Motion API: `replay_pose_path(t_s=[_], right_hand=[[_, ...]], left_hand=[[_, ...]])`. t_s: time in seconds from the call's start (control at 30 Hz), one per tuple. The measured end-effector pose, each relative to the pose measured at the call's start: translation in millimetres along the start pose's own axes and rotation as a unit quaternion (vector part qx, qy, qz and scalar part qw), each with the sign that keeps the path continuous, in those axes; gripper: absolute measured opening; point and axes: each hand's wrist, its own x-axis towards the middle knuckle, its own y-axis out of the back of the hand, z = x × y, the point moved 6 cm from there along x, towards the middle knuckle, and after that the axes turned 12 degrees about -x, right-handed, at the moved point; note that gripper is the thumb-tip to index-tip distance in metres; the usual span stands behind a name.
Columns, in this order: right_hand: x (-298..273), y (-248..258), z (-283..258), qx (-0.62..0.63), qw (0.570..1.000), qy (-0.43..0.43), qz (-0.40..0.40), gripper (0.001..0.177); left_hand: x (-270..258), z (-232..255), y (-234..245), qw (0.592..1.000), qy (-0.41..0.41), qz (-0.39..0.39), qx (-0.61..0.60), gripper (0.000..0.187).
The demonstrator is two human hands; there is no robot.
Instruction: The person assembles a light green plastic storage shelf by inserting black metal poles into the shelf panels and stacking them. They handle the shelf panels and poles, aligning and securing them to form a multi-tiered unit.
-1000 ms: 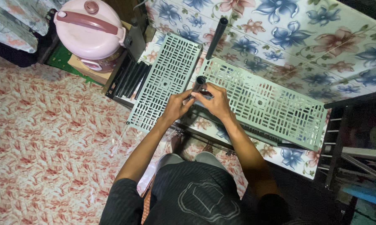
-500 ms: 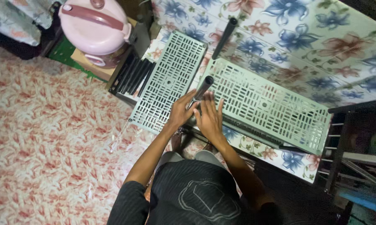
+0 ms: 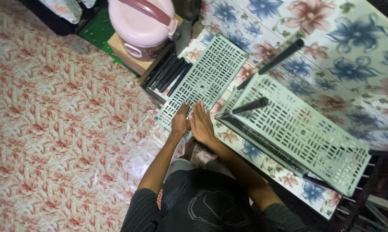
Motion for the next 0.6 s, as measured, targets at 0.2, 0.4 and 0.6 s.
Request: replay_pose_path(t_s=[0.2, 0.4, 0.6], right_hand=[[127, -75, 26, -0.073, 0.993, -0.051, -0.081, 0.06], [209, -129, 60, -0.124, 0.973, -0.104, -0.167, 0.068], [264, -125, 74, -0.19, 0.97, -0.078, -0.127, 0.067]], left_hand=[[32, -86, 31, 0.995, 0.072, 0.055, 0.041, 0.06], [63, -140, 40, 0.992, 0.068, 0.091, 0.059, 0.066], [74, -165, 35, 0.954, 0.259, 0.081, 0.129, 0.055]])
